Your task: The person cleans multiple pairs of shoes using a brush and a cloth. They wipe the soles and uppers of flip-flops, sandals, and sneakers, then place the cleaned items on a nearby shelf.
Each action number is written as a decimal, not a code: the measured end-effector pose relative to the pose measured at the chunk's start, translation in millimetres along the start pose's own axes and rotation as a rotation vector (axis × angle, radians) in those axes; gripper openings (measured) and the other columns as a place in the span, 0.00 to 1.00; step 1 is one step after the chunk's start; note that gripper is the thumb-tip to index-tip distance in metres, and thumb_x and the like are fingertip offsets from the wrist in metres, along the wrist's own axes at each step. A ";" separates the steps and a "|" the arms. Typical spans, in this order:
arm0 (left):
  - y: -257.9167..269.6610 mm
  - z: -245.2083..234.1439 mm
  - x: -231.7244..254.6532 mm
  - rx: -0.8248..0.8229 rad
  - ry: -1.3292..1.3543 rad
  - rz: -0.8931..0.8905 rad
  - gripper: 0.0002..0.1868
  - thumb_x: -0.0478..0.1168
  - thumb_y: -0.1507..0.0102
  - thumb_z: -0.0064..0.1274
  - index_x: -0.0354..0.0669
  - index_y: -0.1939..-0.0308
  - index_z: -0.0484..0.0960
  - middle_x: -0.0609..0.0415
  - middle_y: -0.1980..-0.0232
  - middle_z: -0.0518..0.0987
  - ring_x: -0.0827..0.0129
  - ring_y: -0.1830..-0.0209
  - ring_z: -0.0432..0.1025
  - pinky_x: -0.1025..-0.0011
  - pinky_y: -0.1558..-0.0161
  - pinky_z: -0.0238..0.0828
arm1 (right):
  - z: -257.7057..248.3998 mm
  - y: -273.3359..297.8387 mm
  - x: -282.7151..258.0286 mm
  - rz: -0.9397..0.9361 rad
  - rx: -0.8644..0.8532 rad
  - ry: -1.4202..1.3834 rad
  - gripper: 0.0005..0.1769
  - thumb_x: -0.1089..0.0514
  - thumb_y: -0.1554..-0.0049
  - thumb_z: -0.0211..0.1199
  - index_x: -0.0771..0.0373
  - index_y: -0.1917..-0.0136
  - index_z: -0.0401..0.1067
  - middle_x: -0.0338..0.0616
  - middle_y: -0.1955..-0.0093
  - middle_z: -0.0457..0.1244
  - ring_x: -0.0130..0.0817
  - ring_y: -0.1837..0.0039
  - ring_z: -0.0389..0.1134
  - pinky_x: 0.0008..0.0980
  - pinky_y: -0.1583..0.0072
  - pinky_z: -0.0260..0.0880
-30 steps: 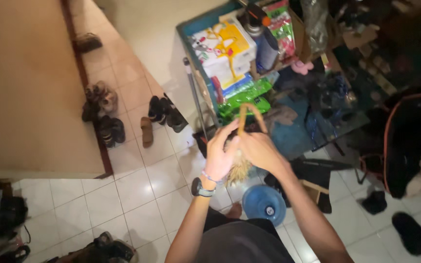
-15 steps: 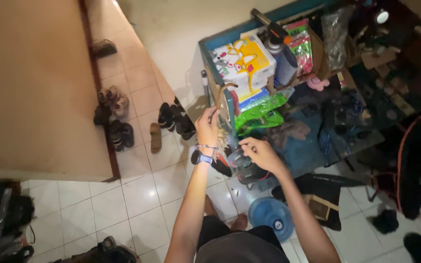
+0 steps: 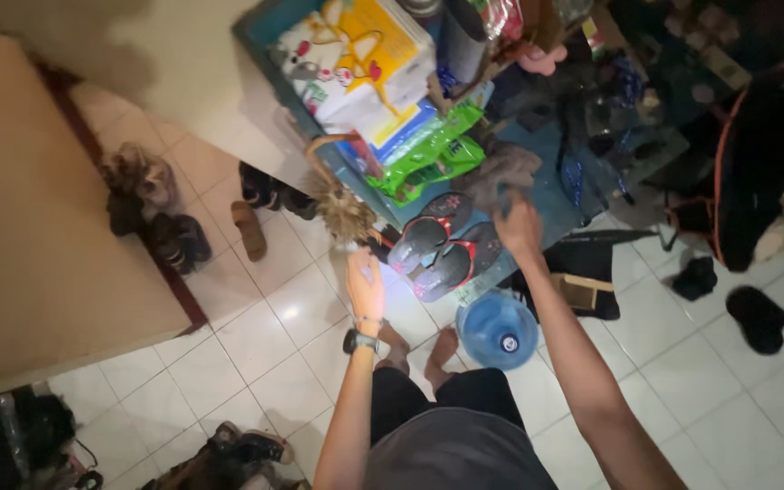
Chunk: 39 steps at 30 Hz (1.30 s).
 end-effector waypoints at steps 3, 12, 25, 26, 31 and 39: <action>38.7 8.7 -34.7 -0.141 -0.009 -0.085 0.15 0.34 0.36 0.52 0.37 0.45 0.78 0.47 0.48 0.80 0.55 0.50 0.76 0.63 0.44 0.72 | 7.8 -47.5 5.2 -0.044 0.065 0.029 0.47 0.52 0.46 0.70 0.61 0.22 0.49 0.75 0.22 0.47 0.75 0.43 0.65 0.58 0.46 0.69; 46.2 40.0 -128.2 -0.360 0.213 -0.587 0.36 0.63 0.30 0.37 0.40 0.29 0.69 0.41 0.29 0.72 0.54 0.31 0.69 0.57 0.34 0.66 | 33.2 -67.1 58.6 0.091 -0.010 0.141 0.40 0.59 0.43 0.66 0.65 0.22 0.54 0.63 0.23 0.53 0.60 0.26 0.58 0.50 0.28 0.58; 1.8 101.8 -123.8 -0.318 0.976 -1.321 0.51 0.66 0.43 0.58 0.31 0.30 0.63 0.37 0.31 0.69 0.41 0.35 0.72 0.48 0.35 0.67 | -103.7 93.7 2.2 0.096 -0.295 -0.804 0.36 0.40 0.35 0.46 0.60 0.21 0.53 0.50 0.19 0.51 0.51 0.19 0.51 0.62 0.23 0.54; 2.9 97.4 -120.5 -0.335 1.080 -1.271 0.48 0.62 0.43 0.63 0.32 0.31 0.67 0.35 0.34 0.71 0.41 0.36 0.72 0.53 0.35 0.70 | -103.8 100.7 -4.7 0.008 -0.306 -0.238 0.35 0.40 0.36 0.46 0.60 0.22 0.53 0.50 0.20 0.52 0.51 0.20 0.52 0.61 0.24 0.54; 24.3 65.9 -86.7 -0.399 1.100 -0.933 0.30 0.49 0.35 0.59 0.40 0.33 0.70 0.49 0.38 0.73 0.56 0.43 0.71 0.56 0.40 0.69 | -92.4 118.4 -41.4 0.515 -0.332 -1.829 0.28 0.43 0.39 0.50 0.59 0.31 0.66 0.47 0.28 0.60 0.44 0.27 0.59 0.53 0.32 0.61; 68.6 5.9 68.5 -0.704 1.254 -0.548 0.35 0.34 0.37 0.59 0.41 0.27 0.65 0.54 0.37 0.70 0.66 0.37 0.68 0.61 0.36 0.67 | -124.7 148.0 -157.6 -0.198 0.067 -0.768 0.24 0.66 0.47 0.62 0.66 0.36 0.69 0.48 0.36 0.65 0.40 0.32 0.65 0.36 0.30 0.63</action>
Point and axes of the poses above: each hand's wrist, its own y-axis away from the middle knuckle, its own z-axis out of the palm, x = y × z, the point moved 1 cm from there along -y, towards the middle knuckle
